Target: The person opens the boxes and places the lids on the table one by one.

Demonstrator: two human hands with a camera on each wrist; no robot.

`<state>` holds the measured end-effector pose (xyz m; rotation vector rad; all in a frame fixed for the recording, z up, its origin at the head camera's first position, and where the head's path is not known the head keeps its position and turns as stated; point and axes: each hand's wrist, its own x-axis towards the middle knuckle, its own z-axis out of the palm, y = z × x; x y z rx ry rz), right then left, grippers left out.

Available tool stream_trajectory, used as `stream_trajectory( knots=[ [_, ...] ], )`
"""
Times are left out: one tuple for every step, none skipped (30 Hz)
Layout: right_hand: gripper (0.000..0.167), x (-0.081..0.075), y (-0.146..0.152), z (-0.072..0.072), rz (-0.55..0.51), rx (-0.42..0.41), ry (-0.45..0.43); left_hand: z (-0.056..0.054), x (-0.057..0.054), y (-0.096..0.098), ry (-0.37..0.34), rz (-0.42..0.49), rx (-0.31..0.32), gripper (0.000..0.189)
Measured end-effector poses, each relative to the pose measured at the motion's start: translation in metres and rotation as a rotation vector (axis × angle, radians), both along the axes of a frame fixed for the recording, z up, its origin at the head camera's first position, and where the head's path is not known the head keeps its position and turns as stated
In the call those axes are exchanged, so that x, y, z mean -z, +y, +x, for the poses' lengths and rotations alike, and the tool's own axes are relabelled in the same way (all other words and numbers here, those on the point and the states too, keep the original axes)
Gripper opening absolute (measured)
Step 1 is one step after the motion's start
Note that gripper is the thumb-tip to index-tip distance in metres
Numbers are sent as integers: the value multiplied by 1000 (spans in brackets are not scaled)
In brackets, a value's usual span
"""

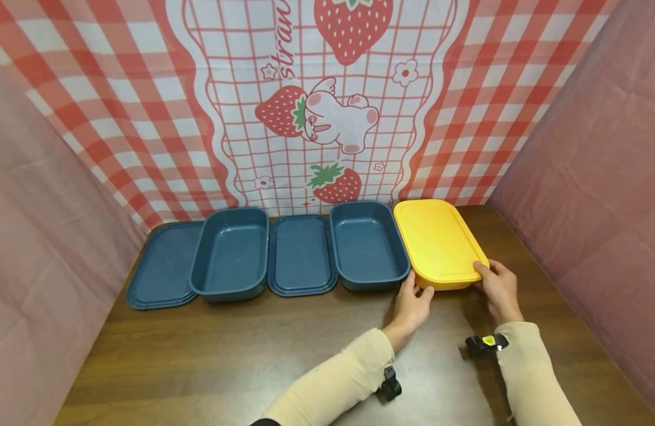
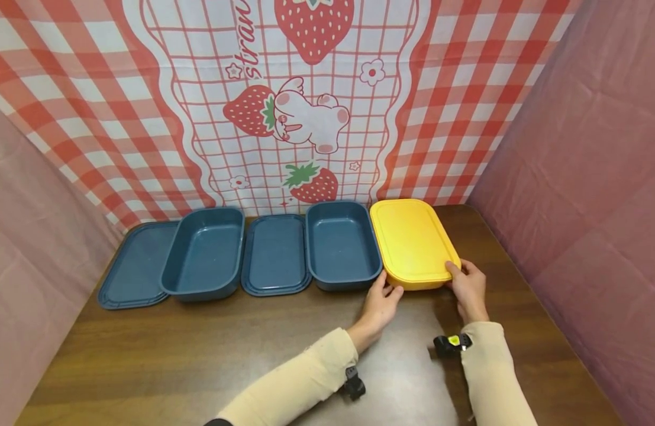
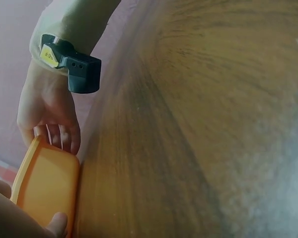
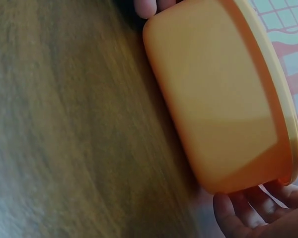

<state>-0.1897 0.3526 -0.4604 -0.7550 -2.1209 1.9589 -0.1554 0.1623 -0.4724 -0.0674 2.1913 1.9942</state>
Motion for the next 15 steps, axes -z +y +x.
stream_trajectory(
  knots=[
    [46,0,0,0,-2,-1,-2,0,1,0,-5,-4,1,57],
    [45,1,0,1,6,-5,-6,0,1,-1,-8,-8,0,57],
    [45,1,0,1,4,-4,-4,0,2,-1,-9,-12,1,56],
    [44,2,1,2,3,-4,0,0,2,-1,-17,-12,1,56],
    [43,2,1,2,-5,-1,6,0,2,-1,-18,-14,1,56],
    [42,2,1,2,5,-4,6,0,2,-1,-19,-14,0,56],
    [43,2,1,2,12,-7,7,-1,2,-1,-17,-16,-1,56],
    [43,3,1,2,18,-8,7,-1,2,-1,-13,-20,-1,55],
    [44,3,1,2,24,-10,5,-1,2,-1,-11,-22,-1,55],
    [45,3,1,2,31,-14,2,-1,2,-1,-15,-18,-3,55],
    [47,3,1,2,43,-19,-2,-2,1,-1,-18,-16,-3,55],
    [48,3,1,1,50,-23,-7,-2,1,-1,-19,-15,-3,55],
    [50,3,1,1,55,-27,-9,-2,1,-2,-20,-11,-4,55],
    [51,3,1,1,62,-30,-11,-2,1,-2,-21,-7,-4,55],
    [53,3,1,0,70,-33,-14,-3,0,-2,-26,-2,-6,54]
  ],
)
